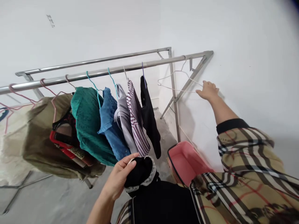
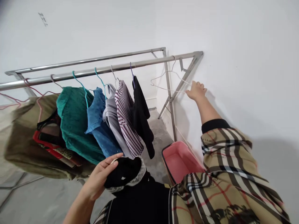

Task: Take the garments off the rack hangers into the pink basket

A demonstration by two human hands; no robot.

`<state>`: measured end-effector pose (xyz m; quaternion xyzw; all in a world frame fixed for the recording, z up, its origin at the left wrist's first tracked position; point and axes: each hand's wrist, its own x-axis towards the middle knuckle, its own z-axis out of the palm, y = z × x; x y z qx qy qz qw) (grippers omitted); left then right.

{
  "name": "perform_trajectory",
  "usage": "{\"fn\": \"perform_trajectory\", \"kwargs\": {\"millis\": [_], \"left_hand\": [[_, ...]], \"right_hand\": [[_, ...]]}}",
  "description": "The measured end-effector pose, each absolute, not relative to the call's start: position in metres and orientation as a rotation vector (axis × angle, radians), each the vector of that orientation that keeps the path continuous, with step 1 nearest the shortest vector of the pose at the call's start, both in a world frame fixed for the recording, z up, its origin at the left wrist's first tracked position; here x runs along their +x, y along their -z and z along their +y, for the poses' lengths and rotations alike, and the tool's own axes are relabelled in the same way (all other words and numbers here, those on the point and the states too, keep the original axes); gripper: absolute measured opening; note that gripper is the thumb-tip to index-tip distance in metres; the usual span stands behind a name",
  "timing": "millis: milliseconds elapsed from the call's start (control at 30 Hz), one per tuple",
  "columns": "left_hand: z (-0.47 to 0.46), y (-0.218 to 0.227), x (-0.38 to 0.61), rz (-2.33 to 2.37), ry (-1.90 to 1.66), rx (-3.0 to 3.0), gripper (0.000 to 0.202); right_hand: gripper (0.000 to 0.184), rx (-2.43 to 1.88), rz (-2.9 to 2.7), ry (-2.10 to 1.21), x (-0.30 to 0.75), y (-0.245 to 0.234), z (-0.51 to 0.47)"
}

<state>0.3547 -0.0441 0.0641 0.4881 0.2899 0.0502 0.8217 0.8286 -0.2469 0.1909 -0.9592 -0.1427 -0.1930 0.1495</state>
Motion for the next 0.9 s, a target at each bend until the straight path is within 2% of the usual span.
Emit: {"fn": "perform_trajectory", "kwargs": {"millis": [67,167,200,400,567,733,833,900], "left_hand": [[-0.045,-0.062,0.356,0.617,-0.125,1.046,0.071],[-0.046,-0.059,0.356,0.632,-0.166,1.053,0.079],[-0.046,-0.058,0.356,0.647,-0.185,1.064,0.080],[-0.045,-0.051,0.361,0.723,-0.321,1.121,0.084],[-0.044,-0.052,0.367,0.737,-0.502,1.064,0.087],[-0.034,-0.055,0.367,0.632,-0.599,1.009,0.087],[-0.029,-0.056,0.366,0.596,-0.530,0.963,0.095],[-0.027,-0.057,0.367,0.564,-0.506,0.927,0.098]], "right_hand": [[0.063,-2.751,-0.390,0.428,0.847,-0.193,-0.243],[0.036,-2.513,-0.552,0.323,0.852,-0.194,-0.229],[0.032,-2.407,-0.621,0.344,0.849,-0.195,-0.224],[0.040,-2.148,-0.728,0.541,0.811,-0.192,-0.223],[0.034,-2.029,-0.693,0.677,0.742,-0.136,-0.270],[0.025,-1.676,-0.330,0.746,0.660,-0.062,-0.324],[0.008,-1.519,-0.348,0.402,0.624,-0.036,-0.345],[0.020,-1.430,-0.398,0.084,0.606,-0.030,-0.354]]}}
